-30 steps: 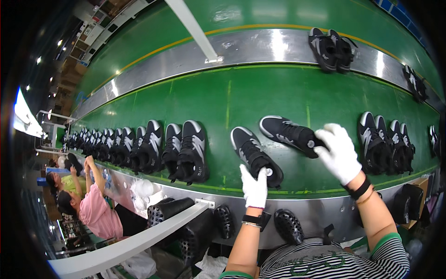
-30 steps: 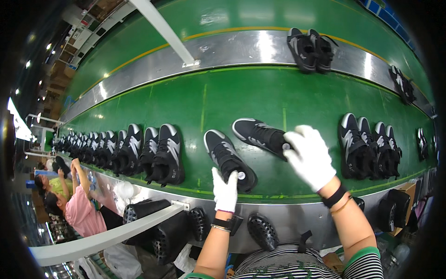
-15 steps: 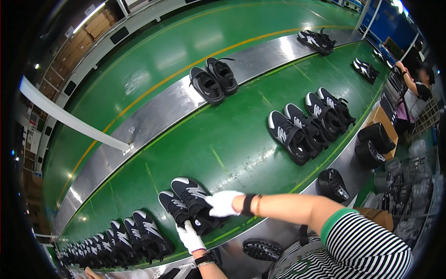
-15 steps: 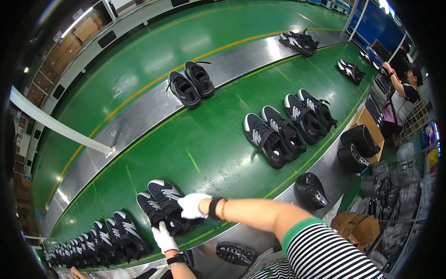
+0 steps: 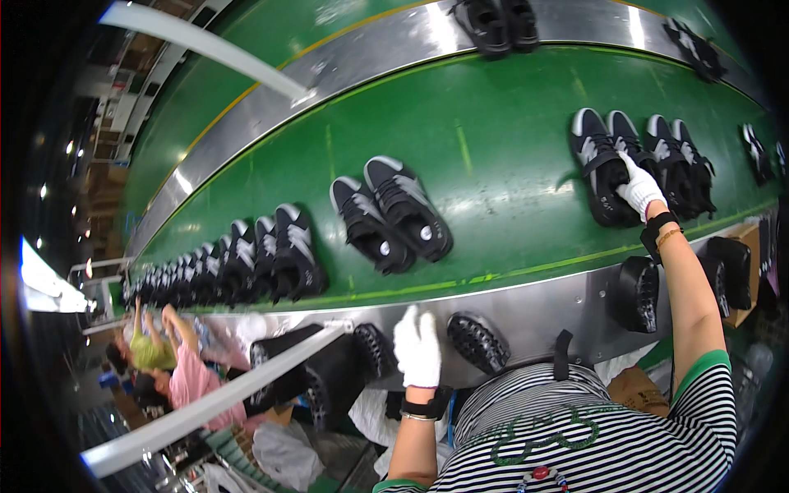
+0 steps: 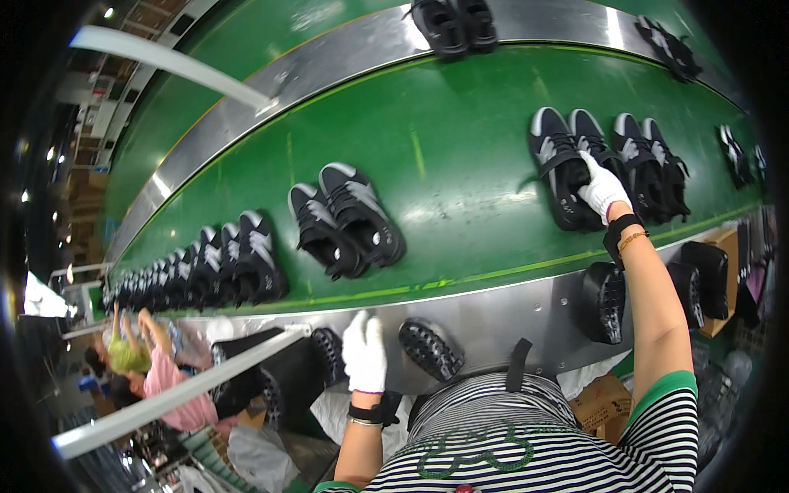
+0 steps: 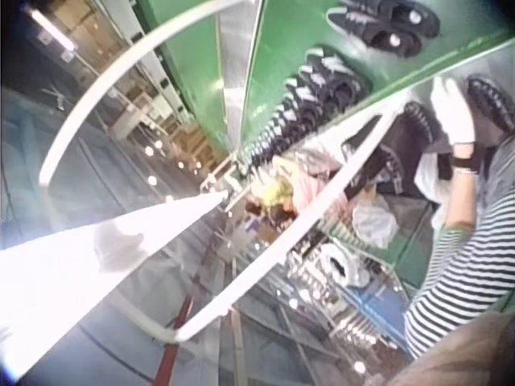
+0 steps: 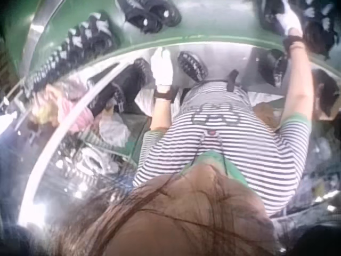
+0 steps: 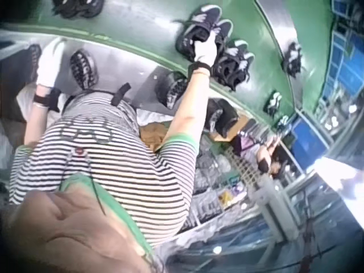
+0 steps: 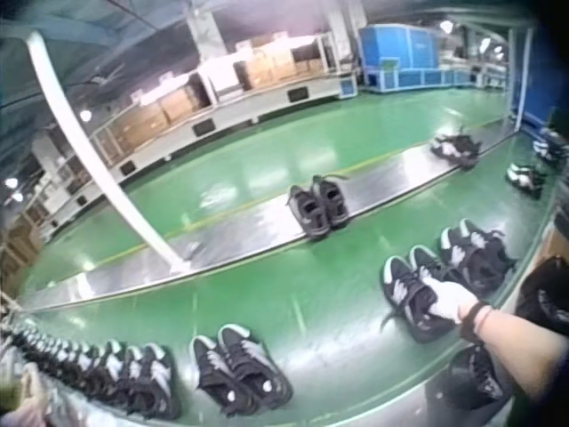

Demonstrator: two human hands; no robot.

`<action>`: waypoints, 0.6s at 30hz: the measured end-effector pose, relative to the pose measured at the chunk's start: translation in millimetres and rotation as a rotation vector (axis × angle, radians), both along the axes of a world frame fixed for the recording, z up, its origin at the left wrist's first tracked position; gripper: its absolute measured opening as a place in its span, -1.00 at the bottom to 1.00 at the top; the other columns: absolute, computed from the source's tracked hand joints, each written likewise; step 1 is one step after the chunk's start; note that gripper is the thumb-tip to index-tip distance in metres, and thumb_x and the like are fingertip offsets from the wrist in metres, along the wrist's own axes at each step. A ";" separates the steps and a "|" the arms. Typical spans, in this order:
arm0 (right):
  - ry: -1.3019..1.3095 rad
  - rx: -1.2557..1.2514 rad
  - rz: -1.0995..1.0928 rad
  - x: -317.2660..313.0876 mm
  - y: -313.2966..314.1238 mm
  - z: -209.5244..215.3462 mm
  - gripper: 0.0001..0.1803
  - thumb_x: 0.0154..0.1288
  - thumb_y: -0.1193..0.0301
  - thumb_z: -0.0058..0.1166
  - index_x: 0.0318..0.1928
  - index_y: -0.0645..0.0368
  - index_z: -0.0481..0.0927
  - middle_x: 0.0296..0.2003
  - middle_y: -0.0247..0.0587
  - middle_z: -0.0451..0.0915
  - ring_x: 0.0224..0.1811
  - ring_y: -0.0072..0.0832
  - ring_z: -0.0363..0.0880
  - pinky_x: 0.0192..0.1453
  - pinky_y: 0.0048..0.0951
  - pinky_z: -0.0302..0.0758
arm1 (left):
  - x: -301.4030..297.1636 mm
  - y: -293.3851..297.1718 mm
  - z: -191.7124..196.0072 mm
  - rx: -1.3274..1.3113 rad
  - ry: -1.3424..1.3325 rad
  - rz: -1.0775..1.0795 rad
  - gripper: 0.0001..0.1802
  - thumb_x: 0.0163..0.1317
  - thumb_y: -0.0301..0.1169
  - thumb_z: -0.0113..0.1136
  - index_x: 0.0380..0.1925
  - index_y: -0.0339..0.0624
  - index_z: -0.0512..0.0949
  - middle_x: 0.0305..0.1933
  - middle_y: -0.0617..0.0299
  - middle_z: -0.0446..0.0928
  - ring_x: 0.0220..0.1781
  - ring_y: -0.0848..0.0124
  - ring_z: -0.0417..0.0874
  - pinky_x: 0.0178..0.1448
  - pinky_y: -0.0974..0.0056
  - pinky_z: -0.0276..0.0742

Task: Assembling and inspecting shoes on a factory conveyor line.

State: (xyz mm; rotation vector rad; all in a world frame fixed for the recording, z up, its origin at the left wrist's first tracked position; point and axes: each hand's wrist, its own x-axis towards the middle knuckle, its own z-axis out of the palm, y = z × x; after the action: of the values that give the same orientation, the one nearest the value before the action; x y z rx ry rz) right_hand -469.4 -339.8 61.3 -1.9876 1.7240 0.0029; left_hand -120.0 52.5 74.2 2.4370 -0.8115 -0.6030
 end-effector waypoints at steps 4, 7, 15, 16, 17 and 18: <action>0.078 -0.102 0.251 78.1 33.0 -6.8 -0.28 0.12 0.56 0.06 0.38 0.03 0.39 -0.08 0.26 0.65 0.01 0.13 0.62 0.15 -0.02 0.52 | -23.3 36.7 -10.3 0.129 0.134 0.037 -0.34 0.41 0.04 0.10 0.30 -0.24 0.43 0.20 -0.19 0.51 0.25 -0.10 0.53 0.33 -0.04 0.42; 0.031 -0.093 0.397 138.8 89.6 -1.8 -0.43 0.24 0.37 0.07 0.30 0.03 0.44 -0.16 0.21 0.67 -0.08 0.14 0.65 0.07 0.03 0.55 | -46.1 38.0 -12.4 0.142 0.261 0.060 -0.24 0.37 0.04 0.15 0.35 -0.36 0.36 0.30 -0.29 0.43 0.36 -0.12 0.45 0.44 -0.01 0.34; -0.234 -0.439 0.719 167.8 212.6 51.8 -0.80 0.20 0.43 0.10 -0.13 0.11 0.55 -0.37 -0.06 0.49 -0.33 -0.11 0.55 -0.26 -0.11 0.51 | -66.6 27.9 -20.0 0.091 0.323 0.128 -0.24 0.29 0.01 0.25 0.34 -0.26 0.34 0.24 -0.33 0.41 0.24 -0.16 0.52 0.33 -0.04 0.45; -0.310 -0.333 0.797 156.7 227.1 64.2 -0.88 0.20 0.41 0.10 -0.24 0.12 0.55 -0.36 -0.06 0.51 -0.30 -0.10 0.56 -0.24 -0.13 0.50 | -67.0 29.5 -21.3 0.084 0.323 0.128 -0.24 0.29 0.01 0.25 0.34 -0.26 0.34 0.24 -0.33 0.41 0.24 -0.16 0.52 0.33 -0.04 0.45; -0.286 -0.171 0.936 141.5 242.5 60.2 -0.83 0.21 0.37 0.13 -0.20 0.11 0.59 -0.34 -0.09 0.53 -0.23 -0.09 0.57 -0.16 -0.13 0.53 | -67.2 32.3 -25.2 0.098 0.335 0.111 -0.20 0.29 0.04 0.23 0.39 -0.19 0.28 0.30 -0.30 0.36 0.26 -0.18 0.50 0.34 -0.06 0.43; -0.462 -0.016 0.915 125.0 260.5 56.3 -0.74 0.22 0.33 0.15 -0.08 0.08 0.61 -0.29 -0.10 0.55 -0.17 -0.09 0.58 -0.06 -0.13 0.56 | -68.9 29.9 -27.2 0.110 0.351 0.079 -0.16 0.29 0.07 0.21 0.44 -0.13 0.23 0.36 -0.28 0.30 0.29 -0.20 0.48 0.35 -0.08 0.42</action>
State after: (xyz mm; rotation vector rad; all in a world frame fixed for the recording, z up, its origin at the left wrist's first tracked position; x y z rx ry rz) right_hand -344.5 -79.2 117.6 -2.3698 0.4570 -0.1414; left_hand -188.9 82.4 47.0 2.3481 -0.5485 -1.0318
